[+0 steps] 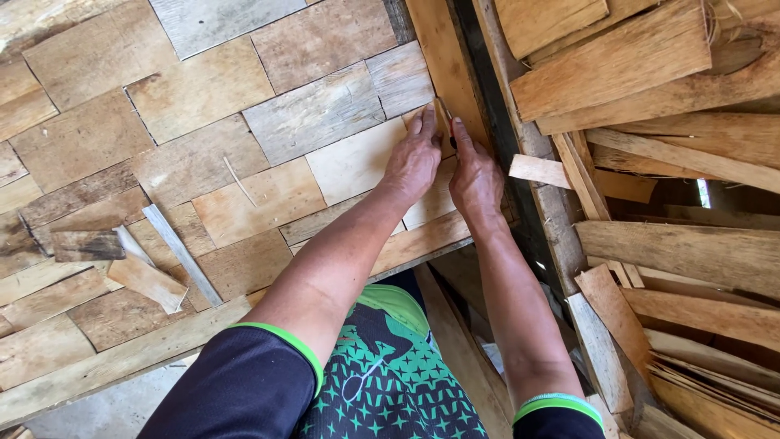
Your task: Fitting and trimming small wooden planks to create a decorative surface or panel.
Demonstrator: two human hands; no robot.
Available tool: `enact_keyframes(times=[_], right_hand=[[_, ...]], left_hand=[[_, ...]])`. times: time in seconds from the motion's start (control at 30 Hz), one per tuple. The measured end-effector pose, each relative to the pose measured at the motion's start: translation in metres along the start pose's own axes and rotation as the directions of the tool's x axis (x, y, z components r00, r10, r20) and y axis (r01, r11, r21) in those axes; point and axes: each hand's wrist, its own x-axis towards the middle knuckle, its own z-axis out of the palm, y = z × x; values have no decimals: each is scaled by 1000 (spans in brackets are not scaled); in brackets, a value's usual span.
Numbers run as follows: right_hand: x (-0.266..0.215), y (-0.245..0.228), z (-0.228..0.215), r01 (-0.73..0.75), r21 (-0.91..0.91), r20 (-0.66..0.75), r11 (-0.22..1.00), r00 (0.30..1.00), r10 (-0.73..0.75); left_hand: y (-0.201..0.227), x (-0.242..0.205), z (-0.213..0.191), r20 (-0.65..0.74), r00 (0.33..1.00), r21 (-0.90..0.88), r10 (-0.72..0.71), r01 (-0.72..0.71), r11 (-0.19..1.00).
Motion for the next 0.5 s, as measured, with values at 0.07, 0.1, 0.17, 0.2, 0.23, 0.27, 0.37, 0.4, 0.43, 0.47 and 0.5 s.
enact_keyframes(times=[0.07, 0.1, 0.17, 0.2, 0.23, 0.27, 0.37, 0.4, 0.43, 0.47, 0.5], right_hand=[[0, 1, 1, -90, 15, 58, 996, 994, 89], [-2, 1, 0, -89, 13, 63, 996, 994, 88], [0, 0, -1, -57, 15, 52, 998, 997, 56], [1, 0, -1, -54, 14, 48, 998, 997, 53], [2, 1, 0, -63, 3, 64, 998, 996, 63], [-1, 3, 1, -76, -8, 83, 997, 994, 76], [-4, 6, 5, -28, 7, 27, 1000, 999, 28], [-2, 2, 2, -27, 6, 25, 1000, 999, 27], [0, -2, -1, -63, -15, 68, 998, 996, 63], [1, -7, -3, -96, -37, 114, 995, 988, 100], [3, -10, -5, -95, -37, 115, 995, 988, 99]], left_hand=[[-2, 1, 9, -133, 991, -89, 3, -15, 996], [0, 0, 4, -132, 991, -94, -1, -12, 996], [2, -1, -10, 40, 998, -88, -40, 43, 995], [0, 0, -7, 36, 999, -87, -39, 42, 995], [-1, 1, -3, -55, 998, -89, -7, 2, 996], [-1, 0, 2, -139, 990, -89, 25, -38, 995], [3, -3, -14, -7, 1000, -93, 5, -6, 996], [2, -2, -8, -9, 1000, -93, 6, -7, 996], [1, 0, -3, -45, 999, -78, 9, -12, 997], [0, 1, 3, -79, 997, -65, 10, -15, 998], [2, -1, -7, -79, 997, -65, 9, -14, 998]])
